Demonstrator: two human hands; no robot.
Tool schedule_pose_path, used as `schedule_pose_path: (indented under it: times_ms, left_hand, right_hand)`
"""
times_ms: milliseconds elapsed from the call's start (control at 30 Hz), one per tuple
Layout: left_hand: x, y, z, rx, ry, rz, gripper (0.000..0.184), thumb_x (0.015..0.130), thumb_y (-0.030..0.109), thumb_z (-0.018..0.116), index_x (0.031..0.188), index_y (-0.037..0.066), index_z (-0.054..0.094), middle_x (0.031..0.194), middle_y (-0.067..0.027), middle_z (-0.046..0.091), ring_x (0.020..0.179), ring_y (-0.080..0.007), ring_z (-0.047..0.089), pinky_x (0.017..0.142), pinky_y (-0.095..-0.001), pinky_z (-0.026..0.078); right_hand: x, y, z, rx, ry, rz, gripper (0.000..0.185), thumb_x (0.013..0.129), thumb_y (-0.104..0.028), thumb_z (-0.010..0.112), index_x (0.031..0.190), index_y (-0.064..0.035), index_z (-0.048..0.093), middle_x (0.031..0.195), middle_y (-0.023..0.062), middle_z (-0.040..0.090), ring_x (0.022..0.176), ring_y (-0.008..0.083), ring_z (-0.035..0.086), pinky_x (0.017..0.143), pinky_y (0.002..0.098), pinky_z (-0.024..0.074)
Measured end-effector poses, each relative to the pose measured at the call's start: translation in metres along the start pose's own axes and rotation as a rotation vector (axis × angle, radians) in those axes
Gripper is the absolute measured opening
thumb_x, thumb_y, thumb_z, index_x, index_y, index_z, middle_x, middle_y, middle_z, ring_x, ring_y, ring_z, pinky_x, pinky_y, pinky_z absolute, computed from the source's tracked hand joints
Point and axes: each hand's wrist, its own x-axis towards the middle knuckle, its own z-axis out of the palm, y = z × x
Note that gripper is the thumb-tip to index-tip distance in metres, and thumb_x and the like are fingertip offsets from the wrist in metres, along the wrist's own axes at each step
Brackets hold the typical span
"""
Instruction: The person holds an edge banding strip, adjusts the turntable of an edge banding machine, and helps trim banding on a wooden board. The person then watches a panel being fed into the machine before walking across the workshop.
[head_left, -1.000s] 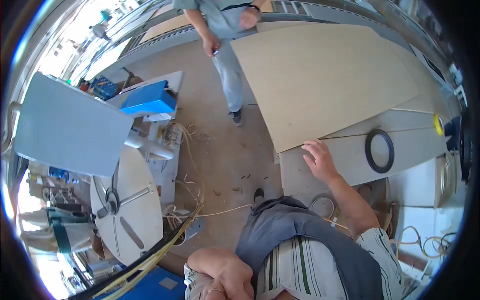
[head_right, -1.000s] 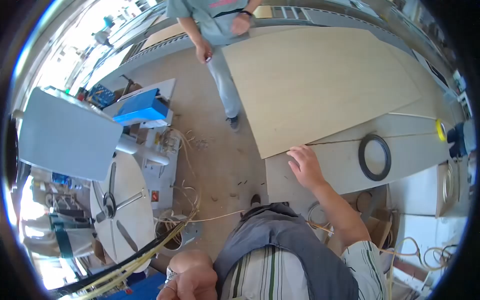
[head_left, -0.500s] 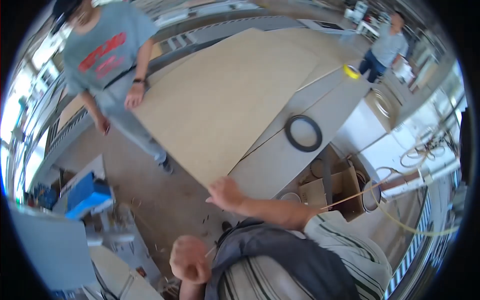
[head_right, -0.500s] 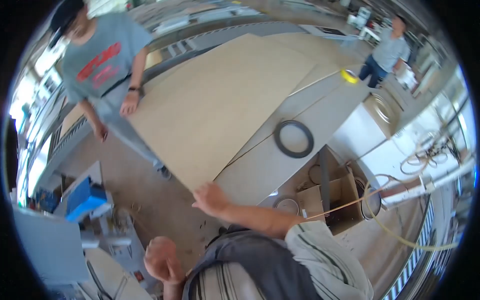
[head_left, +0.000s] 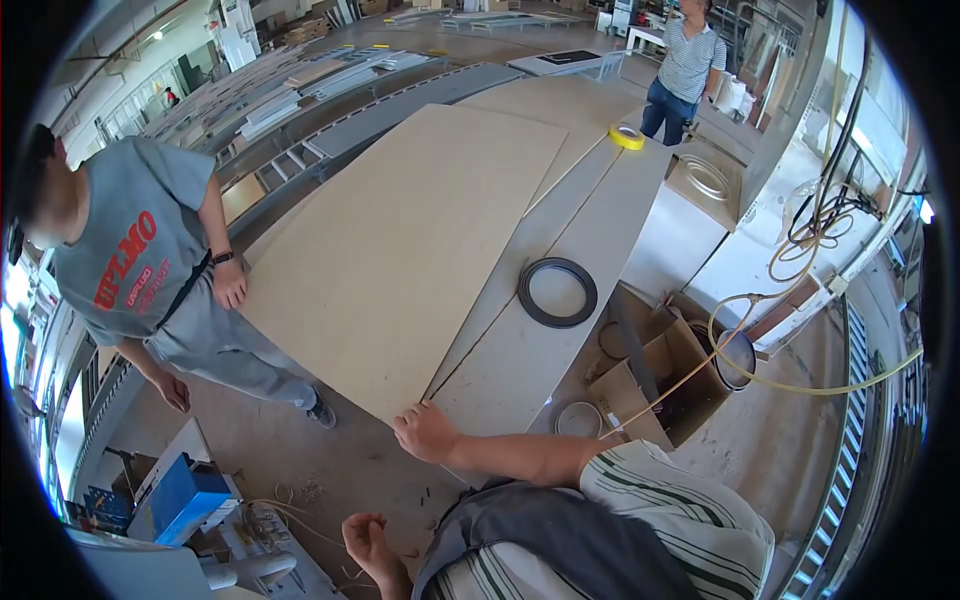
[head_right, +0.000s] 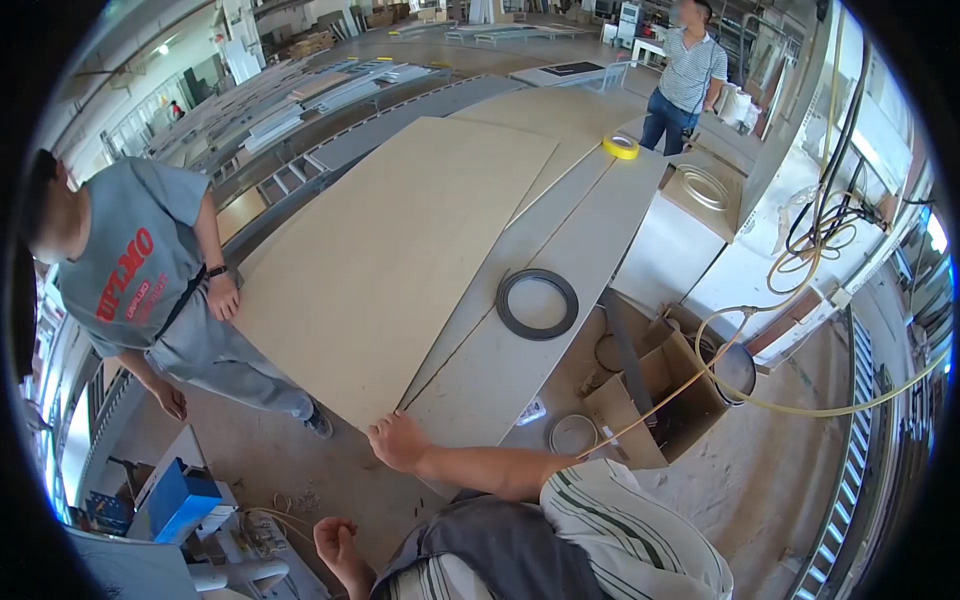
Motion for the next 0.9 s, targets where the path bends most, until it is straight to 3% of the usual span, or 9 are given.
schedule_pose_path:
  times_ms: [233,400,433,500,533,567,667,767,900]
  left_hand:
    - [0.019,0.0,0.012,-0.023,-0.031,-0.015,0.016,0.081,-0.007,0.043,0.089,0.002,0.054,0.08,-0.0072,0.056,0.073,-0.014,0.049,0.071,-0.0238,0.041]
    - [0.027,-0.026,0.005,0.077,-0.095,-0.133,0.015,0.081,-0.006,0.048,0.089,0.003,0.056,0.081,-0.0069,0.057,0.074,-0.0144,0.052,0.072,-0.0256,0.044]
    - [0.03,-0.035,0.003,0.051,-0.131,-0.092,0.011,0.081,-0.005,0.053,0.088,0.002,0.057,0.081,-0.0063,0.058,0.075,-0.0141,0.053,0.071,-0.0261,0.045]
    - [0.037,-0.053,0.002,0.139,-0.093,-0.145,0.007,0.082,0.001,0.059,0.089,0.002,0.06,0.082,-0.0048,0.059,0.073,-0.0143,0.053,0.07,-0.026,0.045]
    - [0.042,-0.056,0.002,0.291,-0.11,-0.094,0.009,0.083,0.003,0.059,0.091,0.003,0.061,0.083,-0.0045,0.06,0.074,-0.0143,0.054,0.071,-0.0263,0.046]
    - [0.048,-0.053,0.007,0.293,-0.113,-0.098,0.011,0.084,0.001,0.057,0.095,0.003,0.06,0.087,-0.0047,0.061,0.079,-0.0143,0.054,0.075,-0.0252,0.045]
    - [0.073,-0.079,0.017,0.324,-0.15,-0.01,0.028,0.082,-0.001,0.055,0.11,0.004,0.056,0.098,-0.0061,0.061,0.085,-0.016,0.056,0.077,-0.0266,0.046]
    - [0.092,-0.097,0.028,0.299,-0.15,0.074,0.039,0.079,-0.002,0.056,0.117,0.005,0.054,0.106,-0.0089,0.06,0.091,-0.0204,0.058,0.079,-0.0291,0.047]
    - [0.101,-0.1,0.039,0.296,-0.15,0.108,0.042,0.077,-0.001,0.058,0.118,0.004,0.053,0.107,-0.0106,0.061,0.093,-0.0238,0.058,0.08,-0.0315,0.047]
  right_hand:
    - [0.007,0.006,-0.001,0.008,-0.069,0.035,0.013,0.083,-0.017,0.059,0.076,-0.0068,0.055,0.072,0.0108,0.06,0.066,0.0248,0.057,0.068,0.0344,0.0426]
    - [0.005,0.027,-0.001,0.164,-0.143,-0.091,0.015,0.081,-0.02,0.058,0.075,-0.0066,0.055,0.072,0.0106,0.06,0.067,0.0286,0.058,0.068,0.0389,0.0443]
    - [0.011,0.032,-0.008,0.403,-0.123,-0.102,0.015,0.078,-0.021,0.058,0.07,-0.0079,0.054,0.068,0.0098,0.06,0.062,0.0295,0.058,0.061,0.0401,0.0449]
    - [0.016,0.035,-0.009,0.306,-0.043,-0.171,0.016,0.073,-0.022,0.059,0.065,-0.011,0.051,0.056,0.0065,0.051,0.049,0.0282,0.049,0.048,0.0411,0.0395]
    - [0.013,0.04,0.003,0.472,-0.108,-0.06,0.016,0.071,-0.024,0.061,0.065,-0.0116,0.051,0.06,0.0049,0.051,0.055,0.0257,0.051,0.054,0.0423,0.0398]
    - [0.024,0.036,-0.017,0.124,-0.115,-0.252,0.018,0.068,-0.024,0.064,0.075,-0.0124,0.053,0.079,0.0053,0.056,0.073,0.0251,0.054,0.068,0.0438,0.0405]
    - [0.03,0.049,-0.012,0.226,-0.021,-0.334,0.052,0.066,-0.026,0.069,0.112,-0.0063,0.054,0.115,0.014,0.05,0.107,0.035,0.048,0.096,0.0497,0.0335]
    - [0.037,0.046,-0.008,0.262,-0.18,-0.376,0.057,0.068,-0.024,0.069,0.119,-0.0046,0.051,0.124,0.0165,0.05,0.117,0.0368,0.046,0.101,0.0495,0.0316]
    - [0.034,0.044,0.012,0.205,-0.148,-0.314,0.059,0.071,-0.019,0.068,0.124,-0.0027,0.048,0.13,0.0173,0.05,0.126,0.037,0.042,0.104,0.0508,0.0295]
